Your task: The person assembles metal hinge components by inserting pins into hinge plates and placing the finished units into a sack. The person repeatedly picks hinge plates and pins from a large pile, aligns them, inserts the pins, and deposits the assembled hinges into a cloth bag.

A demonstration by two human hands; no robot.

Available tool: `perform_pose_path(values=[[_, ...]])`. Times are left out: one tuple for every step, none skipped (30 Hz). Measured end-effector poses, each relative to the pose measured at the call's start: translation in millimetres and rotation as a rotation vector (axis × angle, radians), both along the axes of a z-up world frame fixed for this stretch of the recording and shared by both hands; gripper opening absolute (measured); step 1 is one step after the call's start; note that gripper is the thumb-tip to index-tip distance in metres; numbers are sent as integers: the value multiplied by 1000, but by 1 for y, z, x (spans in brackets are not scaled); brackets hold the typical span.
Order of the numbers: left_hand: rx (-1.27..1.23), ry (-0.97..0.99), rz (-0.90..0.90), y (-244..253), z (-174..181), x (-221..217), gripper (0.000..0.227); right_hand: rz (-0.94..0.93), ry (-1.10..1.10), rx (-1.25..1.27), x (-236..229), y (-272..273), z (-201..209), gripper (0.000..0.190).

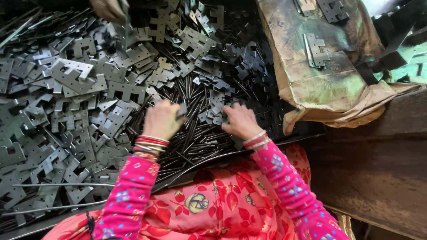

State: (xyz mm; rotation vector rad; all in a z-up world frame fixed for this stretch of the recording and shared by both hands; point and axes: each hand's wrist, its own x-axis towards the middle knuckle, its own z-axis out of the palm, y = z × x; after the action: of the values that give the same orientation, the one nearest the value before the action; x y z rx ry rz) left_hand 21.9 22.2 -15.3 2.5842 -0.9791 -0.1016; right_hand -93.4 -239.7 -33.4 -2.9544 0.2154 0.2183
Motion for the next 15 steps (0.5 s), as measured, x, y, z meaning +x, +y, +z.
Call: perform_pose_path(values=[[46, -10, 34, -6, -11, -3, 37, 36, -10, 28, -8, -1, 3, 46], [92, -21, 68, -11, -20, -7, 36, 72, -19, 57, -11, -2, 4, 46], [140, -30, 100, -14, -27, -10, 36, 22, -20, 72, -14, -1, 3, 51], [103, -20, 88, -14, -31, -12, 35, -28, -21, 88, -17, 1, 1, 56], [65, -12, 76, -15, -33, -13, 35, -80, -23, 102, -18, 2, -2, 62], [26, -3, 63, -15, -32, -14, 35, -112, -65, 105, -17, 4, -5, 65], [-17, 67, 44, -14, -28, -10, 33, -142, -111, 107, -12, 6, -8, 68], [-60, 137, 26, -11, -22, -6, 32, -171, -156, 109, -8, 8, -10, 72], [-106, 209, 8, -8, -14, -4, 31, -185, -114, 94, -4, 7, -11, 69], [-149, 399, -5, -4, -5, 0, 27, -199, -71, 79, 1, 7, -12, 67], [-188, 590, -23, 2, 6, 8, 24, -216, -28, 66, 3, 6, -13, 65], [-228, 780, -43, 9, 17, 14, 21, -210, 17, 107, 5, 4, -12, 67], [-345, 776, -48, 19, 28, 18, 23, -203, 61, 150, 6, 3, -13, 69], [-462, 769, -53, 28, 38, 21, 24, -196, 106, 193, 6, 2, -13, 71], [-667, 906, 27, 34, 47, 22, 25, -170, 48, 193, 7, 2, -12, 71]])
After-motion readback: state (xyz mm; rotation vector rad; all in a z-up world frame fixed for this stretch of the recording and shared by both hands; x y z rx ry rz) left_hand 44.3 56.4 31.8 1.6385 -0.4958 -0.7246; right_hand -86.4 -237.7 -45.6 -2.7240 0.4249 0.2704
